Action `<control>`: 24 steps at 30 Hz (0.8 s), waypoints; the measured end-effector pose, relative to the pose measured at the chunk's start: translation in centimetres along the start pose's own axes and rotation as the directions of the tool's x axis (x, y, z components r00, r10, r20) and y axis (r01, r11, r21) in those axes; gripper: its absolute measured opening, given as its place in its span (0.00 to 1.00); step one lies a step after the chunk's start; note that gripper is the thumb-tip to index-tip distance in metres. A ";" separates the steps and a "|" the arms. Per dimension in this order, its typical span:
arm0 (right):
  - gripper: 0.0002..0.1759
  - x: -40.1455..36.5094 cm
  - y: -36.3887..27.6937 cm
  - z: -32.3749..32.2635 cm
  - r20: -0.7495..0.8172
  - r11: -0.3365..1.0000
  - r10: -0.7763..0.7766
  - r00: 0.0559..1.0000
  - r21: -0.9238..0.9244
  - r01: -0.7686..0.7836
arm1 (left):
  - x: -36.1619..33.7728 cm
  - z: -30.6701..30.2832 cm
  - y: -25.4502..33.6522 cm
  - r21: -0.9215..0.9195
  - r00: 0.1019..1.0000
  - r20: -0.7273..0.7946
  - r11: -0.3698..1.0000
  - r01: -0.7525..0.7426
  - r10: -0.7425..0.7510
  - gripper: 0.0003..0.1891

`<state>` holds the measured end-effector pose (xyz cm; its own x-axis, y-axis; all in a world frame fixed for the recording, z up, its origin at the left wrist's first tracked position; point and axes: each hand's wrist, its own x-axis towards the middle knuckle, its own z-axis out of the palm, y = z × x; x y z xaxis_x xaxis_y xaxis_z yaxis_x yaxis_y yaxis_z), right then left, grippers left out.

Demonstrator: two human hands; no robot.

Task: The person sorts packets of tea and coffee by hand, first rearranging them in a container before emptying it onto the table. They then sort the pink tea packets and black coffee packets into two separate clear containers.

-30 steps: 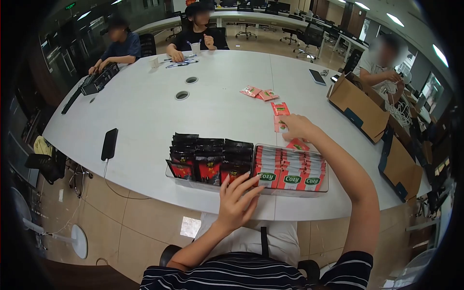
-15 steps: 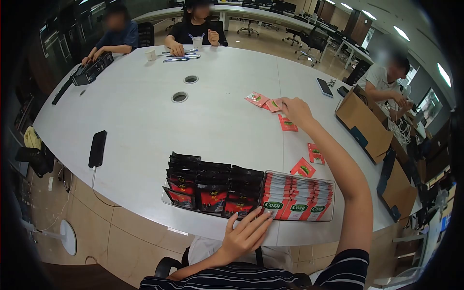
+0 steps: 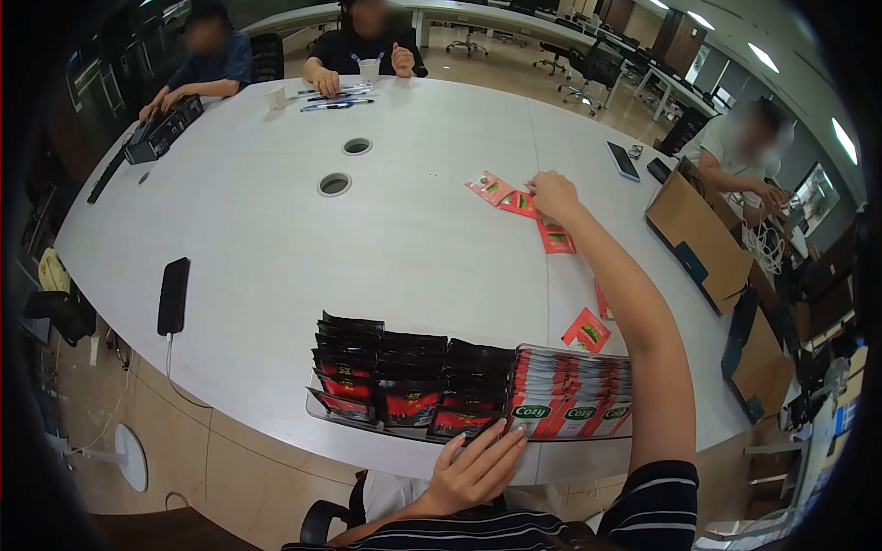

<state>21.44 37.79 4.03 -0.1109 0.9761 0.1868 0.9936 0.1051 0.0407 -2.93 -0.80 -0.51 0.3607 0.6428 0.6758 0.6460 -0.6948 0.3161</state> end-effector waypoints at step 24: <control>0.08 0.8 -6.5 -0.7 -0.037 0.935 -0.353 0.935 -0.032 0.352 | 0.0 0.1 0.2 -0.058 0.997 -0.064 0.998 0.031 -0.035 0.15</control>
<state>14.87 37.80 4.63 -0.4555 0.8683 0.1963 0.8897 0.4362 0.1350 -2.76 -0.86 -0.51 0.2945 0.6447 0.7054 0.6166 -0.6922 0.3751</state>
